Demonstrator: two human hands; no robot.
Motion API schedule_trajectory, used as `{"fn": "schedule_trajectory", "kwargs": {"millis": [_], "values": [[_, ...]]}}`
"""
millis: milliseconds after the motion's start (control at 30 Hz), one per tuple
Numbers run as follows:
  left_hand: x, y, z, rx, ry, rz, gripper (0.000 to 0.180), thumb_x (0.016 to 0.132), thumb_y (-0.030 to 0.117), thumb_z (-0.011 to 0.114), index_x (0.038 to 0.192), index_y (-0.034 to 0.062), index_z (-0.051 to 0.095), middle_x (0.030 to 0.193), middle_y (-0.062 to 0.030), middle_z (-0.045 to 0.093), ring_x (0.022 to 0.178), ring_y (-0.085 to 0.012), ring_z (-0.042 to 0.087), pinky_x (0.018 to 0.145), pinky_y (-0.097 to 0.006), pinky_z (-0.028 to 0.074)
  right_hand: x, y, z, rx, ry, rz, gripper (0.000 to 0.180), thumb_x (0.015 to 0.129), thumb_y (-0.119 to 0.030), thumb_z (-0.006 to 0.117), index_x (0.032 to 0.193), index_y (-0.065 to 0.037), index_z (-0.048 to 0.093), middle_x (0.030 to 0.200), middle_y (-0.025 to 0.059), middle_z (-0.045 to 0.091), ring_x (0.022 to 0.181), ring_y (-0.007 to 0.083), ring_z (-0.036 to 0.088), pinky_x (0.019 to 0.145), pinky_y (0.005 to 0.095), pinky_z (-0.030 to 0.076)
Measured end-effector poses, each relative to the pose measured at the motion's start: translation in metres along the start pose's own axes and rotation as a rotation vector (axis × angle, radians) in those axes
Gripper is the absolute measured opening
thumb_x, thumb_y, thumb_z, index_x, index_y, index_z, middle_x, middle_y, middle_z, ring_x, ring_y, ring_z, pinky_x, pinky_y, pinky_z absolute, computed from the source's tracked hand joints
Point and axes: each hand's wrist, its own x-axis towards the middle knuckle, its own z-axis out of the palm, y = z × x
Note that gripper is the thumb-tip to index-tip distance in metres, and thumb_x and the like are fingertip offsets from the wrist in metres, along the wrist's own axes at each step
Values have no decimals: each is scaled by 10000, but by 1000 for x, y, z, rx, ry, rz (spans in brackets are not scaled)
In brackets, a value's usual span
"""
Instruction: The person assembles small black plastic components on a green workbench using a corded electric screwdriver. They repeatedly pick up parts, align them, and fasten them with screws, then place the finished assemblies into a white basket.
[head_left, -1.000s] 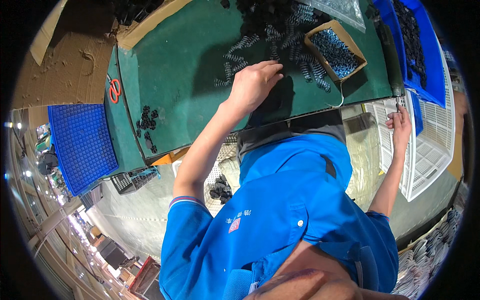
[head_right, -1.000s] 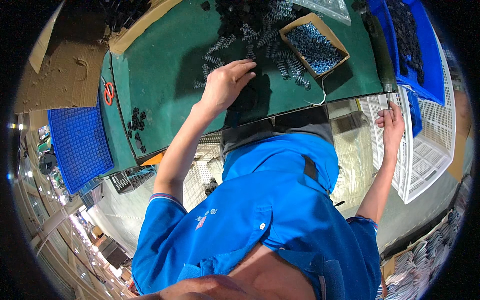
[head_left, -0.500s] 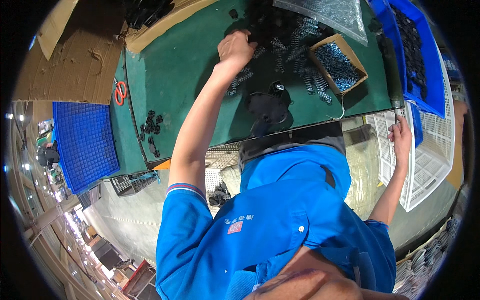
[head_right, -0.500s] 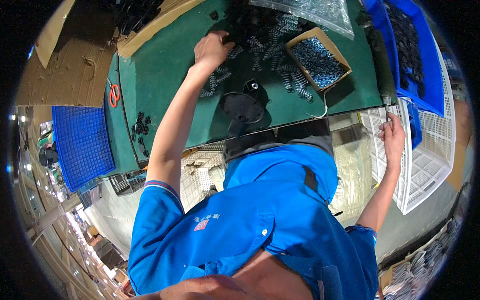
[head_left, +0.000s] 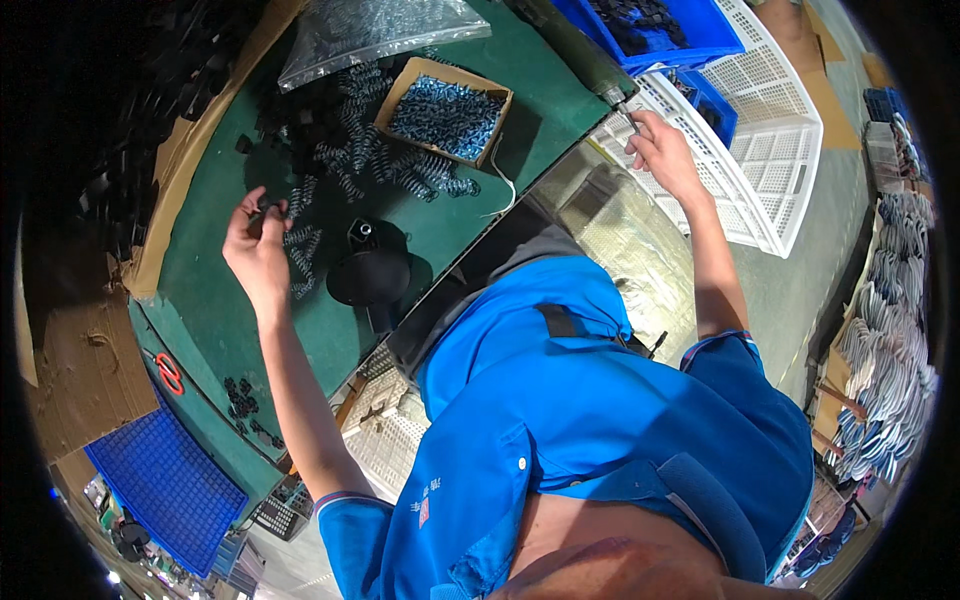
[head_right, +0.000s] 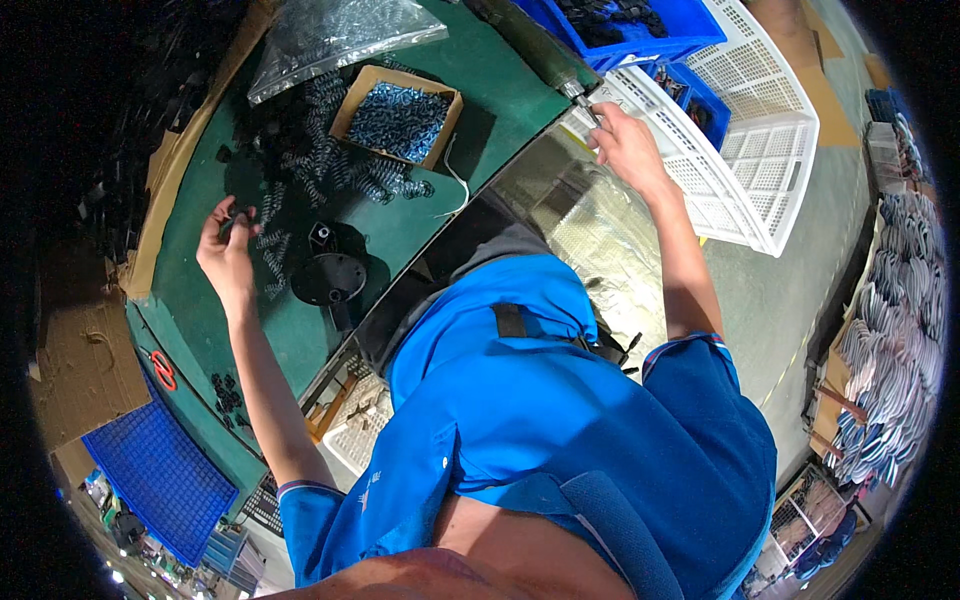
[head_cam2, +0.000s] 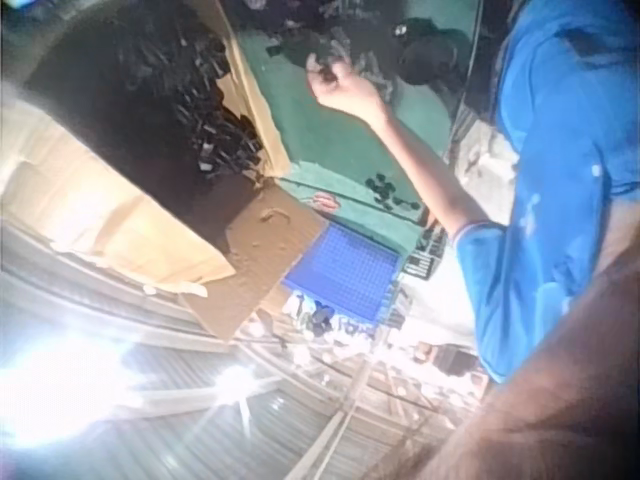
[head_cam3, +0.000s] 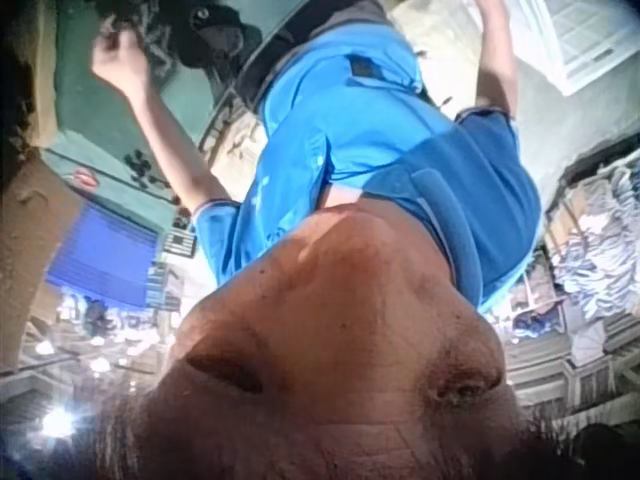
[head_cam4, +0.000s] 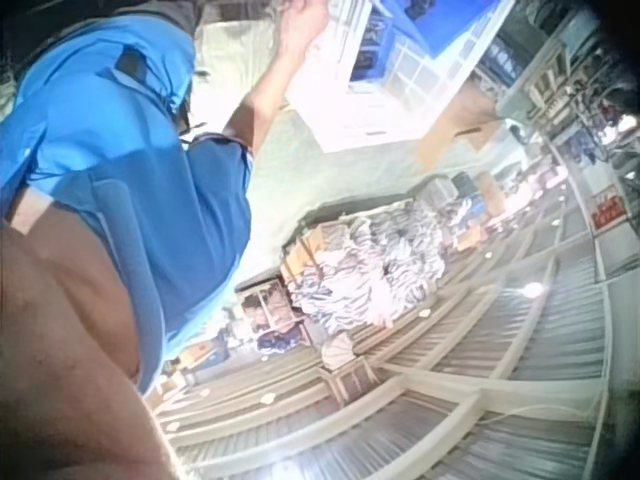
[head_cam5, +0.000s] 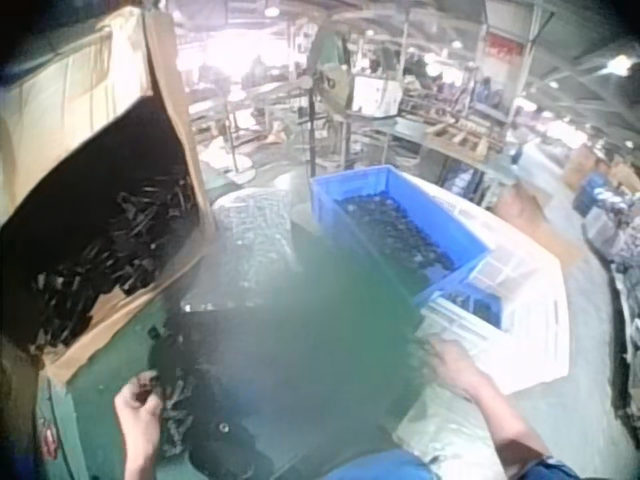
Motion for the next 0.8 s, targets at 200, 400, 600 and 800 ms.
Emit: {"fn": "schedule_trajectory", "kwargs": {"millis": [200, 400, 600, 800], "values": [[-61, 32, 16, -340, -79, -73, 280, 874, -42, 651, 1150, 9, 648, 1045, -57, 677, 959, -150, 672, 785, -268, 566, 10, 14, 5, 35, 31, -87, 377, 889, -50, 531, 1265, -27, 549, 756, 82, 679, 585, 149, 618, 574, 308, 503], [-71, 18, 35, -279, -188, 170, 421, 803, -108, 705, 1197, 18, 631, 1118, -66, 676, 985, -121, 647, 840, -246, 530, 22, 38, -10, 328, -137, 17, 339, 921, -77, 575, 1245, 24, 559, 813, 37, 648, 658, 74, 592, 570, 214, 443], [-78, 23, 31, -142, -154, 144, 434, 804, -102, 712, 1208, 24, 615, 1102, -72, 680, 1046, -151, 656, 912, -294, 551, 22, 28, -11, -1, 108, -126, 445, 903, -111, 645, 1301, 60, 540, 1041, 136, 695, 928, 172, 665, 812, 271, 517], [-72, 13, 29, -158, -101, 149, 440, 745, -38, 785, 1156, 43, 650, 1012, -64, 692, 927, -150, 683, 826, -282, 575, 21, -35, 5, -57, 322, -230, 397, 887, -214, 710, 1240, -48, 644, 1121, 105, 701, 1003, 169, 667, 880, 301, 510]]}}
